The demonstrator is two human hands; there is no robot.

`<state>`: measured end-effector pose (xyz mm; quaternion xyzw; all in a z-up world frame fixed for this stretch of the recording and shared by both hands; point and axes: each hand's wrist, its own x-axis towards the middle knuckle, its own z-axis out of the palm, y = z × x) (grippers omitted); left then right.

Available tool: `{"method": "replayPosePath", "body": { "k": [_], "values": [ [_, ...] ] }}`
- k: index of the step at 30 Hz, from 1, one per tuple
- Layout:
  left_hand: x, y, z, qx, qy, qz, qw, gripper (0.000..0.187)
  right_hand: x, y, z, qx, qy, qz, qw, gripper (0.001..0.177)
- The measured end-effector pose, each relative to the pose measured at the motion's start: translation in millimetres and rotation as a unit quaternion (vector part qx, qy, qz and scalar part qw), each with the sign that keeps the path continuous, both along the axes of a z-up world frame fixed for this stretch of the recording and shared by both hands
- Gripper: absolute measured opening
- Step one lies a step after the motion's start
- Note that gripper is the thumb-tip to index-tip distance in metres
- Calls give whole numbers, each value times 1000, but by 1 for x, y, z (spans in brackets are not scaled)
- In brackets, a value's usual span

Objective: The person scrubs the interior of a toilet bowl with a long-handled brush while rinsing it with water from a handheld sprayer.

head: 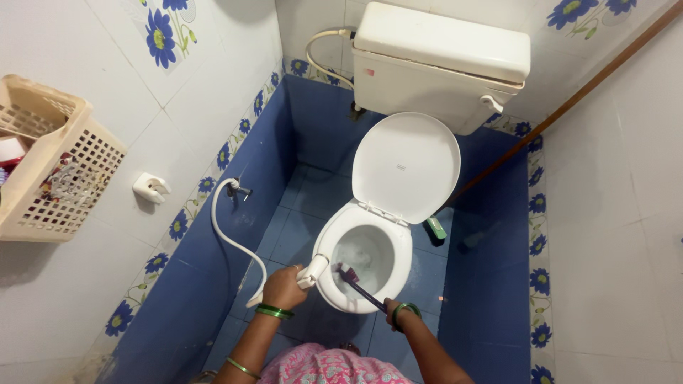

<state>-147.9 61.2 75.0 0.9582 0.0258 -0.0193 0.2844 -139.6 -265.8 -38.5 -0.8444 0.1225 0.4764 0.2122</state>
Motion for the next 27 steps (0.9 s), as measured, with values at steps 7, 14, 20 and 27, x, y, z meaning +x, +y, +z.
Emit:
{"method": "replayPosePath", "body": {
  "k": [7,14,20,27],
  "values": [
    [-2,-1,2,6,30,-2,1000,41,6,1,-1,-42,-73,170,982,38],
    [-5,-2,12,7,21,-8,1000,41,5,32,-10,-95,-70,222,968,39],
    [-11,0,7,19,51,-16,998,33,6,49,-18,-111,-77,249,959,38],
    [-16,6,-4,26,40,0,999,45,25,75,-28,-94,-152,213,961,41]
  ]
}}
